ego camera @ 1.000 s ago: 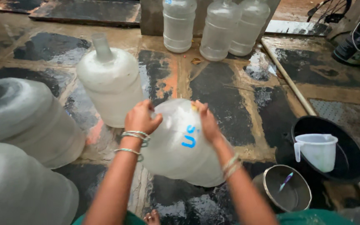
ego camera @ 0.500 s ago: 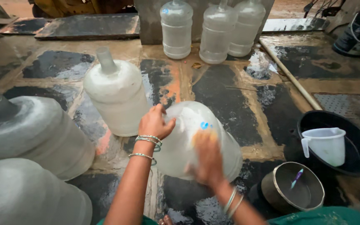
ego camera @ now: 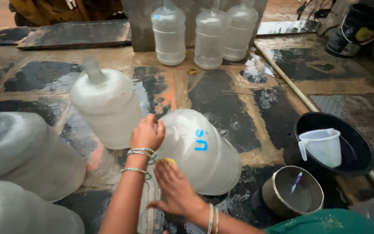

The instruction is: The person cleans a large plastic water dispenser bottle by first scrubbing the neck with a toothbrush, then wiping the exterior with a yellow sponge. The person rotates the bottle to clean different sides and places it upright after cleaning.

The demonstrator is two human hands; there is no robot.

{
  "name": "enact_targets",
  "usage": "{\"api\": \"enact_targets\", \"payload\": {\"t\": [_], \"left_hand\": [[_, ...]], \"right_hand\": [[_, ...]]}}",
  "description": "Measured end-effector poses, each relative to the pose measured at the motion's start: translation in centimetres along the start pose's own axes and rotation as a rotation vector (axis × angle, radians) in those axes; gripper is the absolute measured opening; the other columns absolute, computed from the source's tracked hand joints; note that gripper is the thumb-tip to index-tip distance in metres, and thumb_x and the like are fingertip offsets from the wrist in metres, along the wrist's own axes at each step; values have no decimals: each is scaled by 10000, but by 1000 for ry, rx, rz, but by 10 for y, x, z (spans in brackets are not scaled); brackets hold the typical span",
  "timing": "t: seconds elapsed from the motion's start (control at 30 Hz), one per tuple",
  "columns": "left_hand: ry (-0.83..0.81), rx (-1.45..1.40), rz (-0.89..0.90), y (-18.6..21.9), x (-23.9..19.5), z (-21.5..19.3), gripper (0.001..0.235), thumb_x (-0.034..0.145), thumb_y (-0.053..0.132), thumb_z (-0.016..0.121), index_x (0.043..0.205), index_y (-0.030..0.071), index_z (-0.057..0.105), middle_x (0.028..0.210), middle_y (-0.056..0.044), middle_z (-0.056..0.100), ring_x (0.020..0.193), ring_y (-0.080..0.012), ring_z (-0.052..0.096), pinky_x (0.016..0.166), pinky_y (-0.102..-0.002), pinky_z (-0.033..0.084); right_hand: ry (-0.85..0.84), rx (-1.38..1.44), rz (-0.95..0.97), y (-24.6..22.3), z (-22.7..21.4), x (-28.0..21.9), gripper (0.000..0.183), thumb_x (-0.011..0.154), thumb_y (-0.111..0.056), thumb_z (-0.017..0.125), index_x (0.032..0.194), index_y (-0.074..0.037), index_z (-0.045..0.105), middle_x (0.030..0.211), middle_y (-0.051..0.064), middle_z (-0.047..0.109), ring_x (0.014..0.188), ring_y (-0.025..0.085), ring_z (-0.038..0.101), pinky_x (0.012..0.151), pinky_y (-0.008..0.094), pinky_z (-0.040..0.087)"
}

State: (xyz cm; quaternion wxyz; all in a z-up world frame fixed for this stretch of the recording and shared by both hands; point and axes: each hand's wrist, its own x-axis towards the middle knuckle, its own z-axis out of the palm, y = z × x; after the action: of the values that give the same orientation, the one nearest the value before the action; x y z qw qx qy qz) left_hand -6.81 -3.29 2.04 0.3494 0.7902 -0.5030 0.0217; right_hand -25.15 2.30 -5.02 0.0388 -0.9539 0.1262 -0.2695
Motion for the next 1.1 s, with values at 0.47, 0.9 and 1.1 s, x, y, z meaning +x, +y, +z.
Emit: {"api": "enact_targets", "payload": {"t": [0.47,0.9,1.1], "left_hand": [[82,86,-82,-2,1,5,246,904,314,613,964,84,675,994,-220,717,900,-462,672,811,-539,533],[6,-19,63,-20,-1,-20,201,855,268,661,905,74,673,936,-169,731,848,-401,696,780,-485,547],[55,148,-142,-31,5,-9,238,870,308,647,946,97,727,958,-222,731,900,-444,683,820,-511,541]], "right_hand": [[596,462,680,103,8,-2,784,1087,-538,190,1605,50,236,1654,244,311,1533,358,286,1277,476,211],[259,1075,858,247,52,-22,847,1056,-604,121,1504,47,425,1550,222,473,1493,325,394,1257,466,261],[570,465,686,123,52,-56,1007,1002,-762,112,1578,41,307,1618,254,370,1527,365,317,1272,467,218]]}}
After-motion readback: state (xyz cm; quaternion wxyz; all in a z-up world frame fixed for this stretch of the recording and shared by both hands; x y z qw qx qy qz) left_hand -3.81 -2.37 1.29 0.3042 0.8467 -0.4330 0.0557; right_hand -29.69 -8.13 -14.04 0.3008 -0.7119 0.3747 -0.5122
